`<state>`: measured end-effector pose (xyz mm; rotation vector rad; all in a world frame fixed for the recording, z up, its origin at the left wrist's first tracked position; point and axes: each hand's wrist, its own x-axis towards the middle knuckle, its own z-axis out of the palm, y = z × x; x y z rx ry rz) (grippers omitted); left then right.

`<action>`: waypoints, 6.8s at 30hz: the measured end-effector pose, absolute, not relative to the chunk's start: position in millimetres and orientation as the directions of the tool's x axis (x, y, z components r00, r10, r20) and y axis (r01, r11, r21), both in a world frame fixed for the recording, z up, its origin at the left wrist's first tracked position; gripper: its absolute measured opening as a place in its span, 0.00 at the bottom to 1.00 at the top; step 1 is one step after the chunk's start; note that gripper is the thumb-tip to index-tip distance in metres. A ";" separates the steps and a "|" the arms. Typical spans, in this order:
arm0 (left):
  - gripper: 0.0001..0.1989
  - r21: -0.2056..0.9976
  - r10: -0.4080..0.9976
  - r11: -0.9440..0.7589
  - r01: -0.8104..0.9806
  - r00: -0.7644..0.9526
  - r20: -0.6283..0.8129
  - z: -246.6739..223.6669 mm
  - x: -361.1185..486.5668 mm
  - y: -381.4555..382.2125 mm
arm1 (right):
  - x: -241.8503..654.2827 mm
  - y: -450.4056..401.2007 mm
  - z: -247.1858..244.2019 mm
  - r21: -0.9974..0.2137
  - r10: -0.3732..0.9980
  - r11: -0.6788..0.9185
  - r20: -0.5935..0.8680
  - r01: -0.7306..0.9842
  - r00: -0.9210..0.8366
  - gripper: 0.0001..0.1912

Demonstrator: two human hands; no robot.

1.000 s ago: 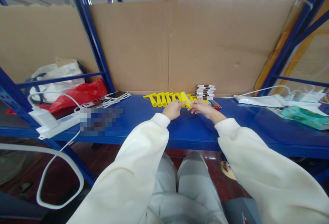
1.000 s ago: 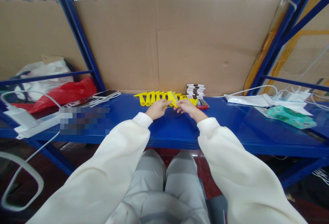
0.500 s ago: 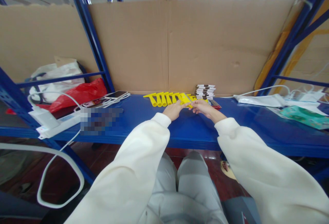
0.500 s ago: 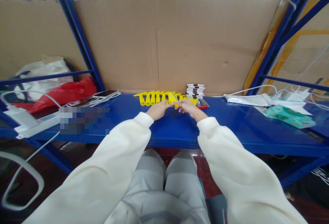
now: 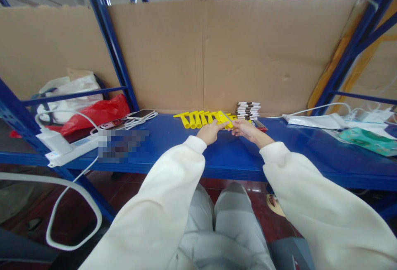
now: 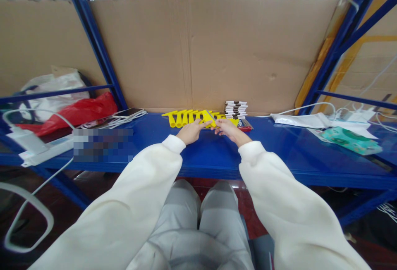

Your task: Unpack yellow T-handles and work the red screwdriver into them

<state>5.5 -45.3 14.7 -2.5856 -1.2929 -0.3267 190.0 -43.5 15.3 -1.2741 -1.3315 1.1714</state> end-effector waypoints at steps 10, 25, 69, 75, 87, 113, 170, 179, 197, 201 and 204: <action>0.33 0.088 0.753 -0.586 0.805 0.502 0.425 11.4 2.5 -38.3 | 195.7 -30.7 8.9 -0.972 0.982 0.187 0.184 0.142 -0.034 0.13; 0.40 0.930 0.915 -0.354 0.096 0.241 0.324 18.9 9.3 -36.5 | 285.7 -3.0 11.0 -0.428 0.853 -0.249 0.328 0.869 0.407 0.14; 0.40 0.989 0.806 0.148 0.019 0.576 -0.132 27.9 2.6 -46.0 | 292.5 16.7 17.0 -0.100 0.935 -0.282 0.194 0.954 0.297 0.05; 0.39 0.988 0.785 0.151 0.040 0.602 -0.145 24.8 2.4 -41.5 | 290.3 18.1 17.5 -0.102 0.939 -0.281 0.174 0.954 0.296 0.06; 0.41 0.987 0.755 0.143 0.066 0.638 -0.152 18.8 2.4 -33.8 | 291.5 20.2 18.0 -0.095 0.944 -0.273 0.164 0.957 0.285 0.06; 0.39 0.985 0.753 0.155 0.078 0.636 -0.169 27.4 4.2 -46.0 | 302.3 29.1 13.4 -0.055 0.970 -0.210 0.109 0.976 0.215 0.21; 0.41 0.977 0.805 0.212 -0.034 0.573 -0.155 24.1 1.4 -40.9 | 225.0 -1.6 6.5 -0.747 0.952 0.306 0.243 0.590 -0.186 0.05; 0.41 0.972 0.803 0.234 -0.038 0.570 -0.171 24.7 0.7 -41.1 | 231.7 1.9 1.9 -0.659 0.933 0.355 0.289 0.663 -0.213 0.06; 0.40 0.974 0.815 0.223 -0.030 0.554 -0.169 27.6 2.1 -46.3 | 231.2 -2.7 7.0 -0.422 0.889 0.426 0.359 0.800 -0.284 0.09; 0.40 0.975 0.819 0.219 -0.020 0.547 -0.173 27.2 2.0 -45.5 | 232.8 -2.9 8.3 -0.371 0.890 0.433 0.322 0.822 -0.323 0.09; 0.41 0.974 0.811 0.225 -0.036 0.561 -0.167 25.0 0.6 -41.8 | 233.7 -1.1 4.7 -0.399 0.903 0.402 0.323 0.824 -0.284 0.08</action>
